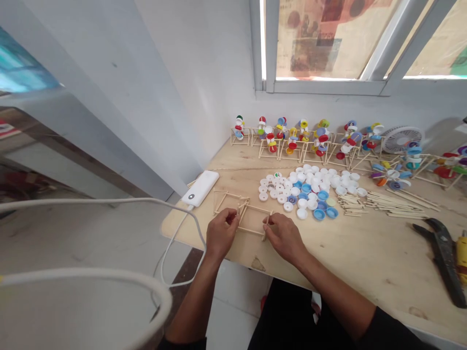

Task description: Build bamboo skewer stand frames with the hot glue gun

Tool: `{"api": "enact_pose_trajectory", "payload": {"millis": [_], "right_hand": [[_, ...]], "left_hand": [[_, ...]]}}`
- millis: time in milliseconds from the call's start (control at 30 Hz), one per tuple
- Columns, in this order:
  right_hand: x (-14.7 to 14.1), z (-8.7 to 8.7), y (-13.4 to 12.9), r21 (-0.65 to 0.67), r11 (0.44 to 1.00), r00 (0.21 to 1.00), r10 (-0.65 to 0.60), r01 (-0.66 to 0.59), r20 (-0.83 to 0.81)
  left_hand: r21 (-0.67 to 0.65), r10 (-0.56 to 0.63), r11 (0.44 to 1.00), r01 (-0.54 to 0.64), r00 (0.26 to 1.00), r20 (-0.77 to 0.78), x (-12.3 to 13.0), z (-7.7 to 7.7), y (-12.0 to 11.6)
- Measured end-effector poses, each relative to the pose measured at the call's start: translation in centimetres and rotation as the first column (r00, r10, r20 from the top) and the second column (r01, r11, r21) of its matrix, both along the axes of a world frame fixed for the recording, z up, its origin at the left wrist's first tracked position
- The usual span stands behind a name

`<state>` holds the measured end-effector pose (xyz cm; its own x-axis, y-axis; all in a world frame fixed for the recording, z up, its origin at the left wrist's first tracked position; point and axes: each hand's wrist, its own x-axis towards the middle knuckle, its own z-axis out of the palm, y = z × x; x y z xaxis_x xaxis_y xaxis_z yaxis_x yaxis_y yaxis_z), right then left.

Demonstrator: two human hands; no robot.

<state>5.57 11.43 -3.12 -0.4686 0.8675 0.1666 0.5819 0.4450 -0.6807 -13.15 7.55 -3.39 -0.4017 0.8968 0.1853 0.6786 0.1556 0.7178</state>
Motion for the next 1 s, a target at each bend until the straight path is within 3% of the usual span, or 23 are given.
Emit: {"api": "enact_pose_trajectory", "payload": {"millis": [267, 500, 567, 667, 833, 1000], "right_hand": [[-0.1, -0.1, -0.1, 0.024, 1.0, 0.999, 0.019, -0.02, 0.028], [5.1, 0.6, -2.5, 0.061, 0.997, 0.996, -0.056, 0.052, 0.065], [7.5, 0.5, -3.0, 0.081, 0.993, 0.994, -0.089, 0.084, 0.063], [12.0, 0.2, -3.6, 0.102, 0.977, 0.979, -0.195, 0.188, 0.061], [18.9, -1.0, -4.7, 0.052, 0.936, 0.937, -0.35, 0.349, 0.004], [21.7, -2.3, -6.1, -0.048, 0.878, 0.862, -0.477, 0.476, -0.169]], "left_hand": [[0.036, 0.088, 0.996, -0.087, 0.996, -0.032, 0.1, 0.1, -0.7], [0.272, 0.206, 0.949, -0.162, 0.968, -0.142, 3.7, -0.5, -3.5], [0.379, 0.136, 0.923, -0.067, 0.978, -0.159, 5.4, -0.7, -4.1], [0.46, -0.088, 0.872, 0.169, 0.977, -0.192, 8.3, -1.4, -4.7], [0.316, -0.261, 0.909, 0.27, 0.963, -0.074, 12.9, -2.3, -4.7], [0.153, -0.343, 0.928, 0.34, 0.939, -0.011, 15.9, -1.2, -2.8]]}}
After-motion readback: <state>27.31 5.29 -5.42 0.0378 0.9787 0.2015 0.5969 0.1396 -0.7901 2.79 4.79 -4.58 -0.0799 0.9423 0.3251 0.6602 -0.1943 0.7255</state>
